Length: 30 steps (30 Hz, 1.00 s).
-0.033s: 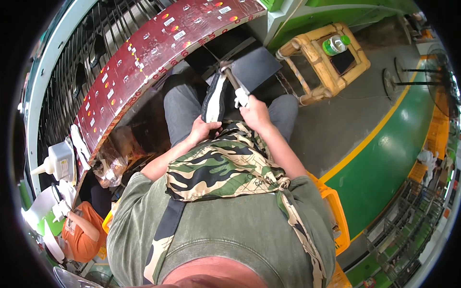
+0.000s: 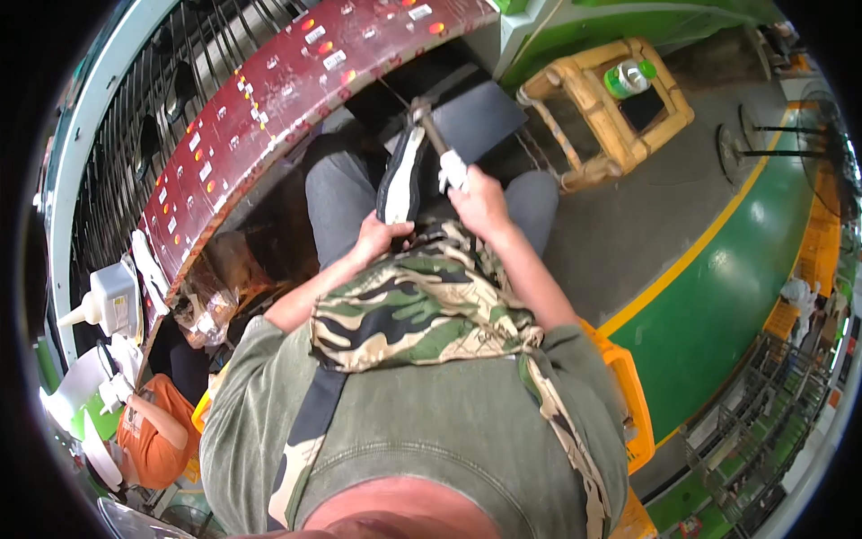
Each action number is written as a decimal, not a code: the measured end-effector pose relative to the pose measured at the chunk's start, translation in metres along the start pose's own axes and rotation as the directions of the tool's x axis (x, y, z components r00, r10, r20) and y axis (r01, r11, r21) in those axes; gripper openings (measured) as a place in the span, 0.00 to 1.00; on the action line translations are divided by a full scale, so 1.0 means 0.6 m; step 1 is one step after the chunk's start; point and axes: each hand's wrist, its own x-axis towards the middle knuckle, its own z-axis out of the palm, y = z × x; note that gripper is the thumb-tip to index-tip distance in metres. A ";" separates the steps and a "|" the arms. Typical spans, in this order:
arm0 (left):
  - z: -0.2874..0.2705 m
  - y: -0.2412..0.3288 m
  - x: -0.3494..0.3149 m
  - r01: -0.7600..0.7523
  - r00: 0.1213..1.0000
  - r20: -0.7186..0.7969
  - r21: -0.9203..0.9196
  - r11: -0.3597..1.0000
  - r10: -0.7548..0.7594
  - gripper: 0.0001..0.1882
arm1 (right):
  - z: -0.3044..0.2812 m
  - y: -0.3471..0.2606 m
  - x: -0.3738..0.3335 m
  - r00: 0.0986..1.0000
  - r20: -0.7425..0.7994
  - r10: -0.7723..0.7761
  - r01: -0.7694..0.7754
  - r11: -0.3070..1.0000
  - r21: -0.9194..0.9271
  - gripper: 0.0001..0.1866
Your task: Hammering the soles and edges of shoes on a manufacturing line to ensure proper adhesion.
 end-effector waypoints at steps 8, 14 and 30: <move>0.005 -0.001 -0.008 0.043 0.999 -0.001 -0.084 0.995 -0.043 0.19 | -0.068 -0.128 0.046 0.841 -0.494 -0.223 0.465 0.763 0.448 0.10; 0.001 -0.003 -0.006 0.043 0.999 0.025 -0.091 0.995 -0.041 0.20 | 0.047 0.060 0.020 0.997 0.008 0.080 -0.079 0.993 -0.083 0.16; 0.001 0.006 -0.003 0.083 0.997 0.020 -0.122 0.989 -0.081 0.21 | -0.014 0.001 -0.054 0.998 0.039 -0.055 0.053 0.997 0.063 0.14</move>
